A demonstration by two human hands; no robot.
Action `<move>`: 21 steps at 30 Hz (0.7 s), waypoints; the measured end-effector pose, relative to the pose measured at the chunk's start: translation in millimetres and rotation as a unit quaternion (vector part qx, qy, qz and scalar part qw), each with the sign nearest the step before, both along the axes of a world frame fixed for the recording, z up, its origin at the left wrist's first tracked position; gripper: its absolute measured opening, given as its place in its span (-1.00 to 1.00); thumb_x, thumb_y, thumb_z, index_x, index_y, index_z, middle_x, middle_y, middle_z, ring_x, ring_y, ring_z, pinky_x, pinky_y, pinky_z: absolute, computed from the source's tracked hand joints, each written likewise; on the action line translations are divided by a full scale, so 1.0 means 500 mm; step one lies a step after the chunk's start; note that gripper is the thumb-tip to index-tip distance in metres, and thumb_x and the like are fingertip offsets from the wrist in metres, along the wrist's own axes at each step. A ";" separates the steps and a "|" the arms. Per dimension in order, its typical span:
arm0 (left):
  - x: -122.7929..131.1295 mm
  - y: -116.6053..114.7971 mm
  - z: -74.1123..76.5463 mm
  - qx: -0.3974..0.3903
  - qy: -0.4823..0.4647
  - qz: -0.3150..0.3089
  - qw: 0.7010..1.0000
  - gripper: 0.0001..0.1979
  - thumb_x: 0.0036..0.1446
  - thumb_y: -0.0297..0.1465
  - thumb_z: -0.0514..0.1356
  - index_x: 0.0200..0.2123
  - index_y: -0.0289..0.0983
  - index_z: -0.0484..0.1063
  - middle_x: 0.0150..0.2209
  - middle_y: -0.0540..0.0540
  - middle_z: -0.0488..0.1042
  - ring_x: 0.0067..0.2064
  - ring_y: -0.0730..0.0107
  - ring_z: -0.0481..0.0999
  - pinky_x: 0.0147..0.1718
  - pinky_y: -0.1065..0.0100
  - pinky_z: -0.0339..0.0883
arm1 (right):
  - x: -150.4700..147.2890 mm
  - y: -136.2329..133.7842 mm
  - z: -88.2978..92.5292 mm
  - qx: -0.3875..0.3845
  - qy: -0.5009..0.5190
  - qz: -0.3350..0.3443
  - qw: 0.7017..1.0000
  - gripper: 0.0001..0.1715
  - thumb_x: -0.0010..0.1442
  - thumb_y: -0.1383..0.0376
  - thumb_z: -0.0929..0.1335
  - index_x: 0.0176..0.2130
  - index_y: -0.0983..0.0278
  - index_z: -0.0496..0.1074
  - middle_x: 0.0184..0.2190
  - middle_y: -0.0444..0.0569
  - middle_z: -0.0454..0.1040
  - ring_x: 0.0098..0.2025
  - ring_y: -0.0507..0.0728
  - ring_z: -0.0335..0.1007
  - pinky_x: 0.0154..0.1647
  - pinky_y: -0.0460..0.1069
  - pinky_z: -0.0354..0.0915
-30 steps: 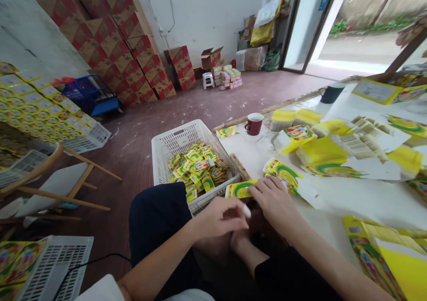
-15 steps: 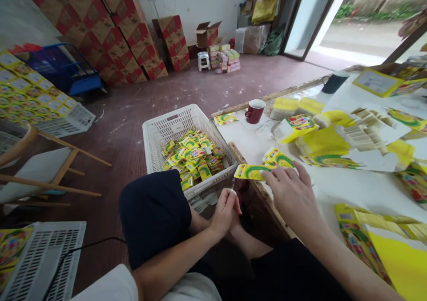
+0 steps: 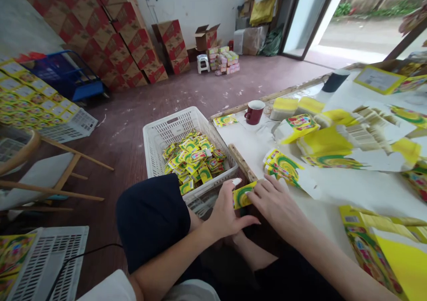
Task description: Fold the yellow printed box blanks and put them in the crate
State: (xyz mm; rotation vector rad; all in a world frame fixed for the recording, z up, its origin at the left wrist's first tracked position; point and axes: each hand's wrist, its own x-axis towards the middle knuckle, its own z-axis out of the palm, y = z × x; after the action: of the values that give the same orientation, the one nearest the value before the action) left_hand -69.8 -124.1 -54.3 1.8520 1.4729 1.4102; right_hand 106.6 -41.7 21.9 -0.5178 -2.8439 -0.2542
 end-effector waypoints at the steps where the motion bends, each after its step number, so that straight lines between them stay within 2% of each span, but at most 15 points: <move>1: 0.000 0.005 -0.004 -0.030 0.011 -0.011 0.999 0.08 -0.08 0.09 0.44 0.32 -0.28 0.02 0.26 -0.44 0.27 0.32 -0.28 0.31 0.28 -0.26 0.24 | -0.003 -0.004 0.003 -0.009 0.007 0.013 1.000 -0.76 0.20 0.54 0.36 -0.25 0.20 0.46 -0.34 -0.07 0.48 -0.20 0.23 0.39 0.15 0.20 0.19; 4: -0.003 0.015 -0.008 -0.114 0.024 -0.068 0.991 0.15 -0.19 0.09 0.49 0.33 -0.26 0.06 0.26 -0.42 0.32 0.31 -0.27 0.35 0.29 -0.26 0.24 | -0.013 -0.016 0.012 -0.022 0.022 0.048 0.998 -0.74 0.20 0.54 0.35 -0.24 0.19 0.45 -0.34 -0.09 0.49 -0.21 0.21 0.40 0.16 0.18 0.20; 9: -0.012 0.016 0.006 -0.162 -0.004 -0.122 0.979 -0.14 0.03 -0.04 0.41 0.28 -0.31 0.22 0.16 -0.36 0.46 0.19 -0.11 0.49 0.19 -0.09 0.38 | -0.022 -0.027 0.014 -0.046 0.037 0.058 0.997 -0.71 0.20 0.57 0.33 -0.25 0.18 0.44 -0.33 -0.12 0.49 -0.21 0.17 0.42 0.20 0.16 0.20; 14: -0.020 0.009 0.013 -0.216 -0.063 -0.149 0.963 -0.07 -0.06 -0.07 0.48 0.31 -0.22 0.22 0.21 -0.29 0.44 0.22 -0.10 0.46 0.23 -0.05 0.34 | -0.025 -0.027 0.003 -0.045 0.028 0.064 0.997 -0.69 0.18 0.59 0.33 -0.26 0.18 0.44 -0.34 -0.12 0.49 -0.21 0.16 0.44 0.17 0.15 0.23; 17: -0.020 0.005 -0.013 -0.251 -0.108 -0.144 0.951 0.13 -0.16 -0.04 0.52 0.39 -0.23 0.08 0.22 -0.30 0.41 0.22 -0.11 0.44 0.25 -0.10 0.29 | -0.024 -0.024 0.001 -0.033 0.022 0.061 0.997 -0.70 0.18 0.59 0.33 -0.30 0.18 0.43 -0.36 -0.12 0.49 -0.23 0.17 0.44 0.17 0.16 0.24; 19: -0.017 0.004 -0.043 -0.243 -0.167 -0.111 0.949 0.23 -0.20 0.05 0.51 0.41 -0.28 0.00 0.22 -0.33 0.36 0.22 -0.10 0.42 0.26 -0.08 0.27 | -0.019 -0.021 0.002 -0.017 0.019 0.045 0.999 -0.68 0.19 0.59 0.31 -0.29 0.17 0.42 -0.37 -0.12 0.49 -0.22 0.19 0.44 0.16 0.17 0.25; 21: -0.011 0.004 -0.076 -0.220 -0.241 -0.042 0.944 0.10 -0.03 0.17 0.36 0.38 -0.28 0.01 0.24 -0.34 0.32 0.22 -0.03 0.40 0.24 0.00 0.30 | -0.008 -0.014 0.004 0.006 0.018 0.010 1.000 -0.67 0.19 0.60 0.30 -0.24 0.18 0.43 -0.33 -0.08 0.51 -0.19 0.22 0.45 0.15 0.19 0.25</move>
State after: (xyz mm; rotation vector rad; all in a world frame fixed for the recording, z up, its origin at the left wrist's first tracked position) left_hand -75.5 -122.1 -92.4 1.1784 1.3016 1.2481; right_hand 102.4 -48.9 23.9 -0.4860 -2.8092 -0.2567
